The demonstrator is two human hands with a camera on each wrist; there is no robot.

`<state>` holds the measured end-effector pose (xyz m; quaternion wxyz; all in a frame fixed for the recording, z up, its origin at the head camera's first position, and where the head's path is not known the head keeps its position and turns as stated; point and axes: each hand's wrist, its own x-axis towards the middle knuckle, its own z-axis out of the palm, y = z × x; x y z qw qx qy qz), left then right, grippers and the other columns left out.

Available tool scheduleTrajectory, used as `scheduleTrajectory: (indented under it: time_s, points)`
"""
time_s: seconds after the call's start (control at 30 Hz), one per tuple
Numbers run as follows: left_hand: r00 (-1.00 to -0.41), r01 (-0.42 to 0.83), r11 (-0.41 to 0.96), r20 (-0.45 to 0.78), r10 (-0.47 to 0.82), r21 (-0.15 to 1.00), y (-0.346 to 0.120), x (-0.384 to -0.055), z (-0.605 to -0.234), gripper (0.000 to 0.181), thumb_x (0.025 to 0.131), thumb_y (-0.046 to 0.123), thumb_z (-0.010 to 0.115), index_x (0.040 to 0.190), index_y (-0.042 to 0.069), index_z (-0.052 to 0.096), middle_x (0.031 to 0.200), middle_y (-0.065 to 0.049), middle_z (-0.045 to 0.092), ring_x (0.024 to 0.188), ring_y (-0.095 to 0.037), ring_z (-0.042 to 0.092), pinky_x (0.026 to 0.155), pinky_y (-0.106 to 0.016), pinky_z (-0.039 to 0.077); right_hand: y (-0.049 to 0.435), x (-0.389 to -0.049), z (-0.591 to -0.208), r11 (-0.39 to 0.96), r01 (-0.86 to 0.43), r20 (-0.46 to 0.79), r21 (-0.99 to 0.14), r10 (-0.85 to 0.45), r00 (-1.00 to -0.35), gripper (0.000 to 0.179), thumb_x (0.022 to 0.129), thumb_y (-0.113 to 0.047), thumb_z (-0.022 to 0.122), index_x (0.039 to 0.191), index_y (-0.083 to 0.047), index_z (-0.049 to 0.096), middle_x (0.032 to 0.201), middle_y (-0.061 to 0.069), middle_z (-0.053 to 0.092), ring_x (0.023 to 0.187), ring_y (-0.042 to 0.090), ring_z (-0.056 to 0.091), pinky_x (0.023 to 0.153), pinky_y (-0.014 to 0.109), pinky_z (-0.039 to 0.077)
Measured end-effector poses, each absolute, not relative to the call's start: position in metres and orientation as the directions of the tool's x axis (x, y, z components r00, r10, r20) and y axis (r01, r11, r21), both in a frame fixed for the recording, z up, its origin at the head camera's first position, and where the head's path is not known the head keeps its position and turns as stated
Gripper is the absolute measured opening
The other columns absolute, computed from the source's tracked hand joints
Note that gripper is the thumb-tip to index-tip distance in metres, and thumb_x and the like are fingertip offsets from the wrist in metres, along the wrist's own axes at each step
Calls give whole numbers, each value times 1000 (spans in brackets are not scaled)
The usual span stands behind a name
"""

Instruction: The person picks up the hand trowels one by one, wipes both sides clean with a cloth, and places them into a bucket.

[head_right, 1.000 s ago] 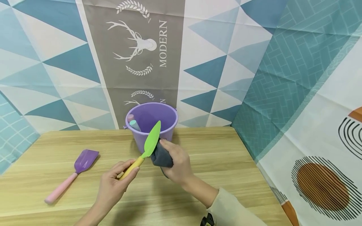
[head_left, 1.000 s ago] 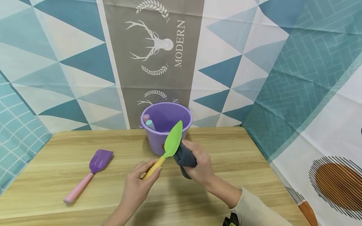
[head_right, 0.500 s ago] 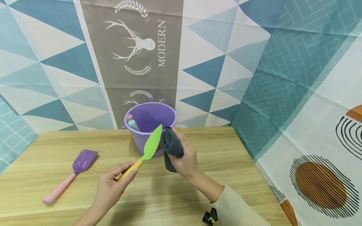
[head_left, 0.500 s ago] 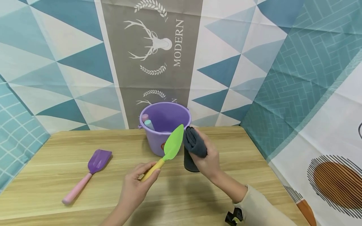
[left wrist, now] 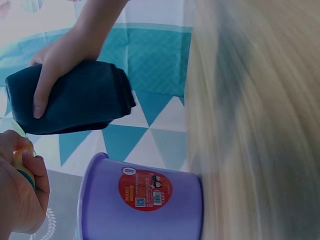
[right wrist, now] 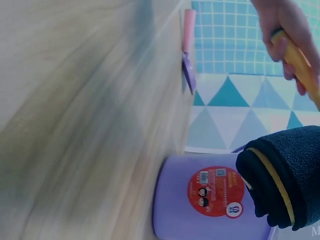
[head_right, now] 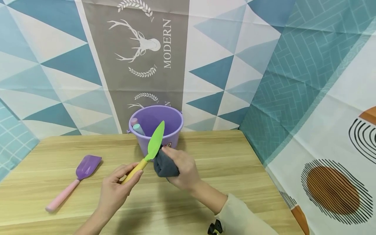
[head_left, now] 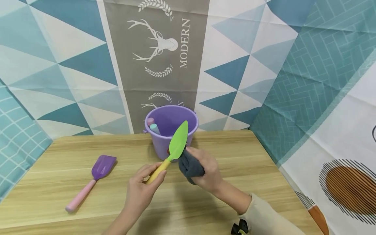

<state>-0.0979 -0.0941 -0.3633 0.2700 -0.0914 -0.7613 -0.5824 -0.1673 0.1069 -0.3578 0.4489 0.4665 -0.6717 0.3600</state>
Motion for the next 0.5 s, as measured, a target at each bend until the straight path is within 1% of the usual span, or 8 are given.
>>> scheduleTrajectory:
  time_s: [0.1,0.2,0.3,0.43,0.5]
  points:
    - [-832,463,306,527,-174,832,-94,-99,-361,23,78,5,74,99,15,73,84,2,67,74,-1,57,46,-16,47,107,-166,-359,306,-952,922,-19,-362,-135,42,83,-18,65,119,1,59,108,15,66,92,24,64,83,31,52]
    - [-833,459,312,525,-175,832,-95,-100,-360,22,78,6,74,98,16,73,83,2,67,74,-1,57,46,-16,47,111,-167,-360,288,-957,914,-43,-376,-155,42,82,-17,65,120,1,58,109,17,65,95,26,64,85,31,52]
    - [-843,441,312,508,-178,841,-98,-99,-361,22,78,6,74,98,15,73,82,0,67,74,-1,57,46,-17,47,115,-171,-358,291,-951,927,-107,-316,-201,42,85,-18,64,121,2,57,110,19,64,99,26,64,90,28,51]
    - [-856,420,315,487,-174,851,-101,-98,-364,22,77,5,74,98,14,74,82,0,67,73,-2,57,46,-18,46,120,-177,-351,295,-934,945,-202,-191,-265,43,88,-23,63,122,3,56,111,21,64,105,22,63,94,25,48]
    - [-859,418,318,484,-165,851,-101,-98,-366,22,78,6,74,98,14,74,81,1,67,72,-2,57,44,-18,45,121,-180,-347,292,-928,947,-233,-151,-285,45,88,-24,64,123,4,56,113,21,63,108,21,62,96,24,46]
